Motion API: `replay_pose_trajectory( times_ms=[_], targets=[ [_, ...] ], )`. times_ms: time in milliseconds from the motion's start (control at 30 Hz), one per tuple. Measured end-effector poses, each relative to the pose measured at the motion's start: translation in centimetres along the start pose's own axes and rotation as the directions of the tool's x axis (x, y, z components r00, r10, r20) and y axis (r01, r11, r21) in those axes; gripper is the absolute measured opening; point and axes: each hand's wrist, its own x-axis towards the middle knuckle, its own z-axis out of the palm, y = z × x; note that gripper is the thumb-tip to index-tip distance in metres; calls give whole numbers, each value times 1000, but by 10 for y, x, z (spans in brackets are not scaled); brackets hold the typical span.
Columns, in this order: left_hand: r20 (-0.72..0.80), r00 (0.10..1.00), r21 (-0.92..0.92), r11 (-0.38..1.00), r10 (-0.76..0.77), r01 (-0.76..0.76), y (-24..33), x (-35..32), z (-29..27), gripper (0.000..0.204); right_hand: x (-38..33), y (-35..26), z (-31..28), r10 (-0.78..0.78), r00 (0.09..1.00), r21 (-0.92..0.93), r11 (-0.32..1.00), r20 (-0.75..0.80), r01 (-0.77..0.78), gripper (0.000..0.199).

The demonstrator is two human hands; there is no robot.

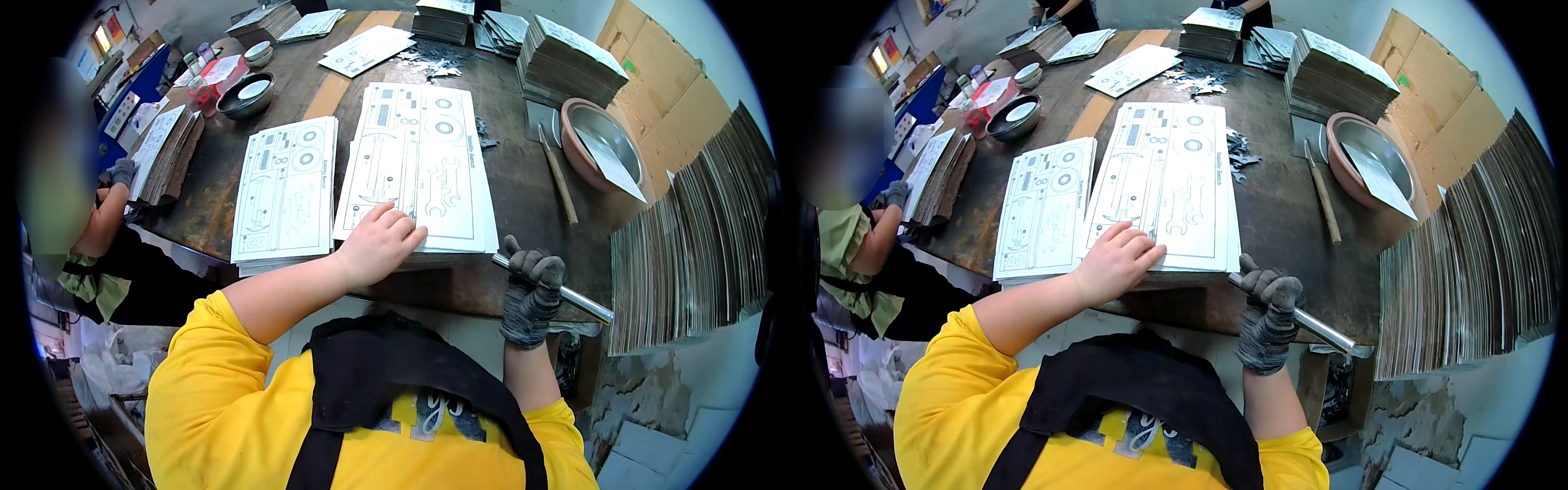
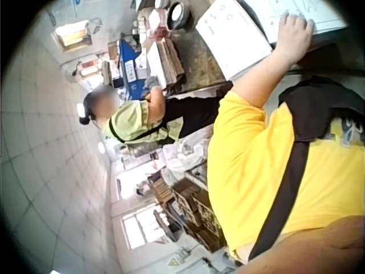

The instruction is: The person repeatedly punches circular holes in stacked printed cardboard sheets using a handheld punch tool. They align each sheet, press the punch, and move the processed sheet to a separate pile. The process is repeated continuously across the stack.

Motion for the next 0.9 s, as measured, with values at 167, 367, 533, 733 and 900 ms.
replay_pose_trajectory(
  times_ms=[167, 367, 533, 733, 900],
  targets=[
    [-18, 1000, -77, 997, -20, 18, -5, -5, -4, 46, 7, -4, -3, -29, 1000, 32, 999, -4, 29, 39],
    [-45, 996, -89, 994, -74, 70, -15, 1, -45, 49, 23, -13, -13, -101, 995, 8, 995, 26, 101, 33],
    [144, 989, -51, 998, -37, 44, 3, 5, -26, 44, 41, -7, -5, -123, 992, 40, 992, 18, 122, 34],
    [-135, 937, -161, 941, -321, 299, -21, 5, -92, 47, 48, -14, -8, -156, 988, -11, 988, 7, 156, 36],
    [-443, 739, -137, 853, -508, 504, -105, -61, -70, 54, 46, -7, -4, -125, 990, 3, 992, -70, 125, 36]
  ],
)
